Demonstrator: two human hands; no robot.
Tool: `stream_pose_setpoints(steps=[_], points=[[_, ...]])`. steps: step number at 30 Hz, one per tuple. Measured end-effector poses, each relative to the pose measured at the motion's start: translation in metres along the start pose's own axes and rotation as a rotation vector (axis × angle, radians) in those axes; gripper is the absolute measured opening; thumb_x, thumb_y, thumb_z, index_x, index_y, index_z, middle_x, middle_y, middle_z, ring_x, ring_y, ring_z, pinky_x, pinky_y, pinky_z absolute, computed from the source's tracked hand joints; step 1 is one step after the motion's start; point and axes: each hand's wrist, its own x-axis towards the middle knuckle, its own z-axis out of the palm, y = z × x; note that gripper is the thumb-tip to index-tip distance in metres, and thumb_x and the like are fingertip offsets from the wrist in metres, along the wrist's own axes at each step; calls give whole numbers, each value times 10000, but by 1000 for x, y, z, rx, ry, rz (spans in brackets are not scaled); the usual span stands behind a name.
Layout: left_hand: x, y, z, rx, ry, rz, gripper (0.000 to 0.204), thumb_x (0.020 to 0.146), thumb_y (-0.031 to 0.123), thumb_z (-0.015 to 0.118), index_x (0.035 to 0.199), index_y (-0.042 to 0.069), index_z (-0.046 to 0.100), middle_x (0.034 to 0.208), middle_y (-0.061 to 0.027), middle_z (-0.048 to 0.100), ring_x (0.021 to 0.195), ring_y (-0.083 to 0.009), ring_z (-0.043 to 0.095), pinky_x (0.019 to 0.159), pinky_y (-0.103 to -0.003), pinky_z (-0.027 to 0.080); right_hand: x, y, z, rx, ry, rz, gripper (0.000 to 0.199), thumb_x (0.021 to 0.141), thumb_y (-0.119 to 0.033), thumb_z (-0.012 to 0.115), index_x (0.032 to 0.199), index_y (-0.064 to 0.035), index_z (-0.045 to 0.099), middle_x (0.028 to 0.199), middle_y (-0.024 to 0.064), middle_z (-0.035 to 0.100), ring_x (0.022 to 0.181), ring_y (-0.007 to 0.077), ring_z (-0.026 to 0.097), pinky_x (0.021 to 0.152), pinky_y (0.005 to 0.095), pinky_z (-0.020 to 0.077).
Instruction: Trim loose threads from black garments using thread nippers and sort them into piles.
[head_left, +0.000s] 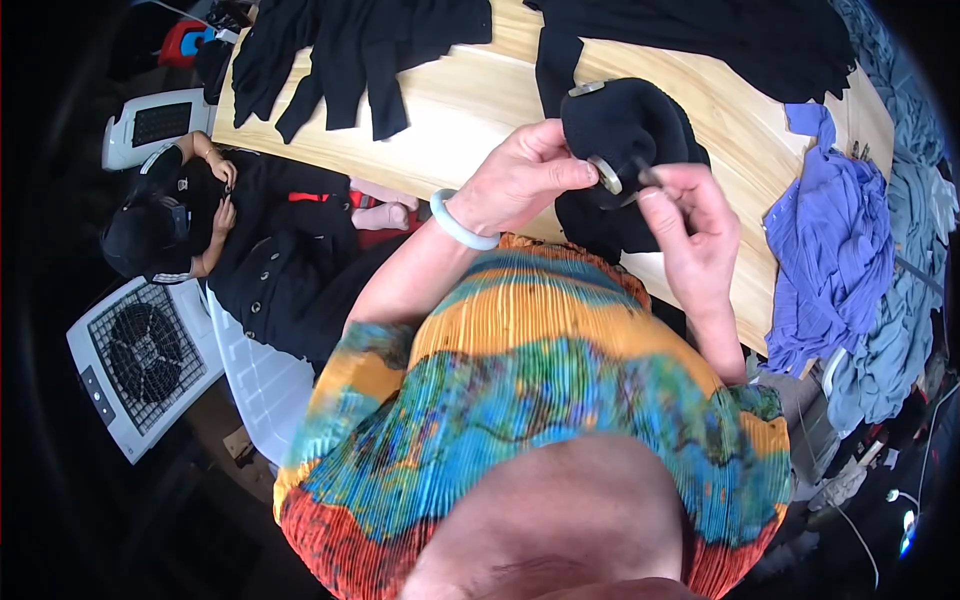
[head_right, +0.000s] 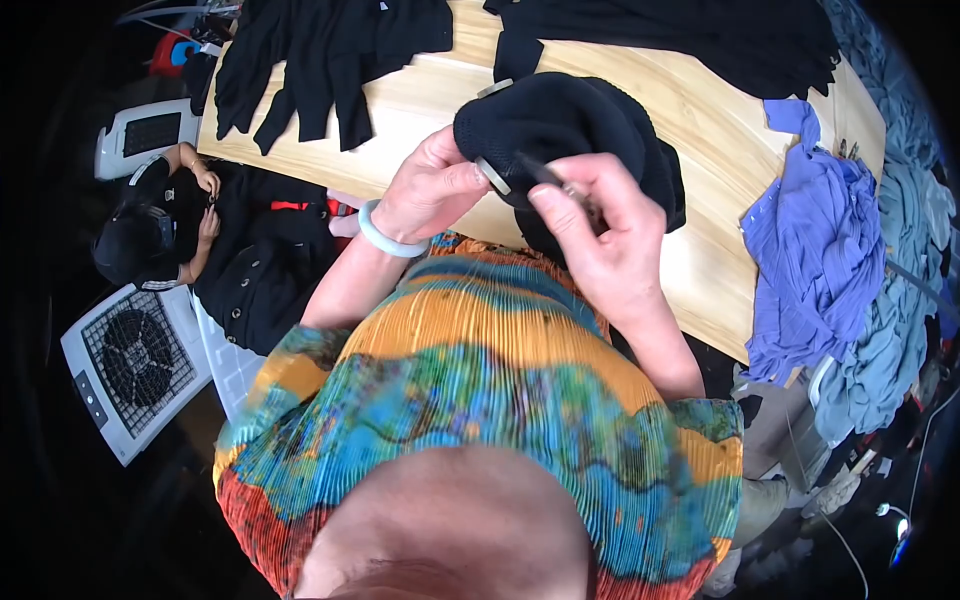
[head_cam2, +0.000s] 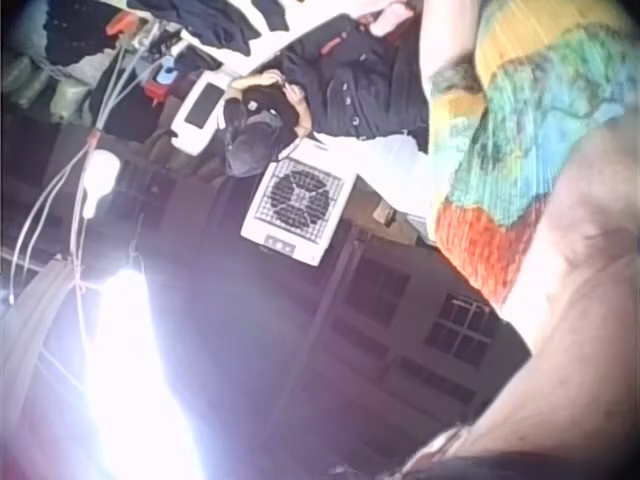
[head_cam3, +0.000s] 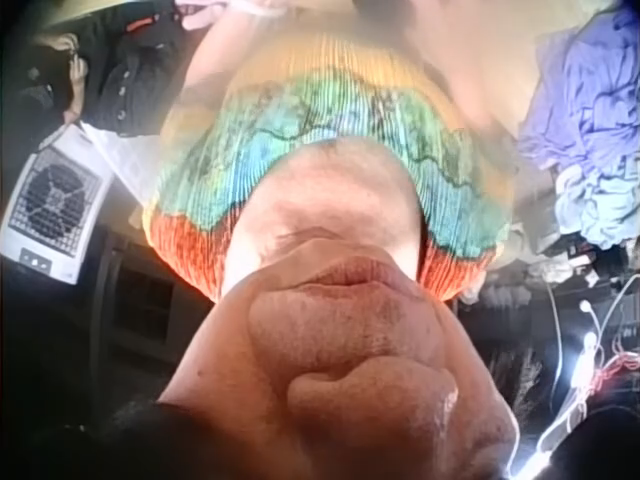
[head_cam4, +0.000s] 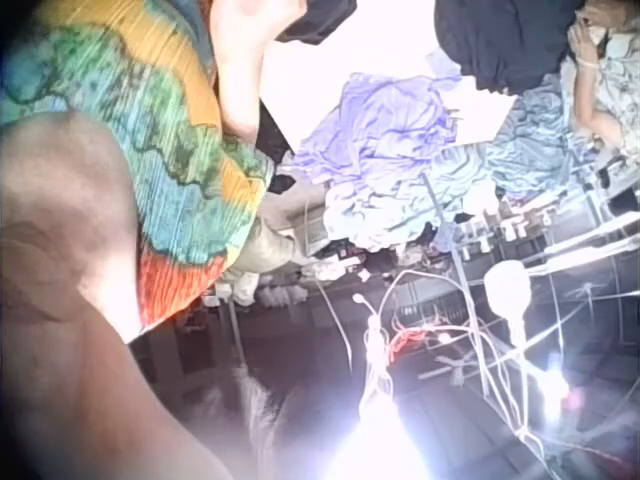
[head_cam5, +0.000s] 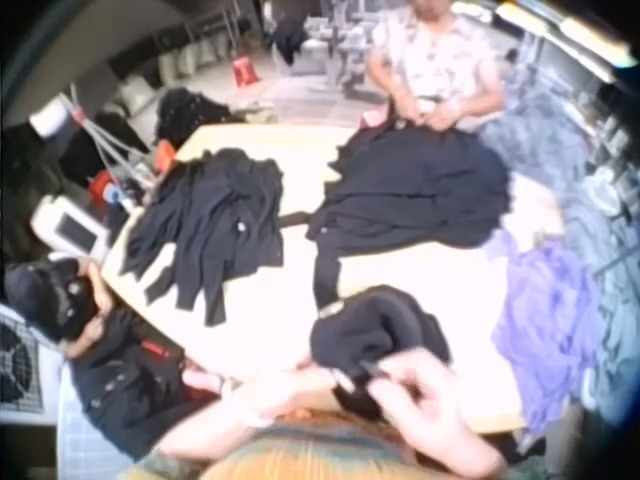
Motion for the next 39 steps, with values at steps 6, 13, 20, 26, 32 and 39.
stream_pose_setpoints(steps=[6,13,20,26,32,39], points=[[0,-1,0,-116,7,-12,324,787,49,553,1102,8,488,989,-55,553,918,-137,527,837,-270,418,10,0,-11,117,171,17,125,809,-46,547,927,-18,516,739,-38,502,623,-2,405,550,131,317],[2,-5,-2,-203,-3,-131,330,799,94,552,1112,36,467,1025,-46,533,948,-148,513,853,-303,405,23,-8,-2,-305,-81,-333,281,638,47,623,906,-20,575,902,91,538,705,138,548,614,227,444],[6,-1,-3,-393,-17,-185,355,824,82,504,1169,56,422,1003,-34,543,923,-144,524,805,-312,426,28,-5,-12,-272,178,-239,93,737,13,597,806,-31,553,708,10,563,609,49,482,550,165,387],[5,-3,-8,-424,-26,-177,370,840,91,480,1197,55,392,1010,-43,541,954,-165,521,822,-328,421,37,6,-48,-196,451,-122,72,810,-57,545,815,11,566,717,2,565,664,29,490,589,146,379],[13,13,-2,-391,10,-209,323,855,111,458,1170,58,413,1033,-47,537,936,-173,536,784,-345,451,26,14,-22,-136,-98,-59,311,717,-42,607,1022,-40,551,963,41,566,878,98,513,790,225,389],[17,11,-3,-238,-59,-183,427,865,199,445,1241,39,320,1191,-101,442,1091,-212,451,894,-401,384,33,-5,-15,-118,-57,-188,327,684,-11,630,1004,-16,562,1016,41,541,586,40,446,525,169,368]])
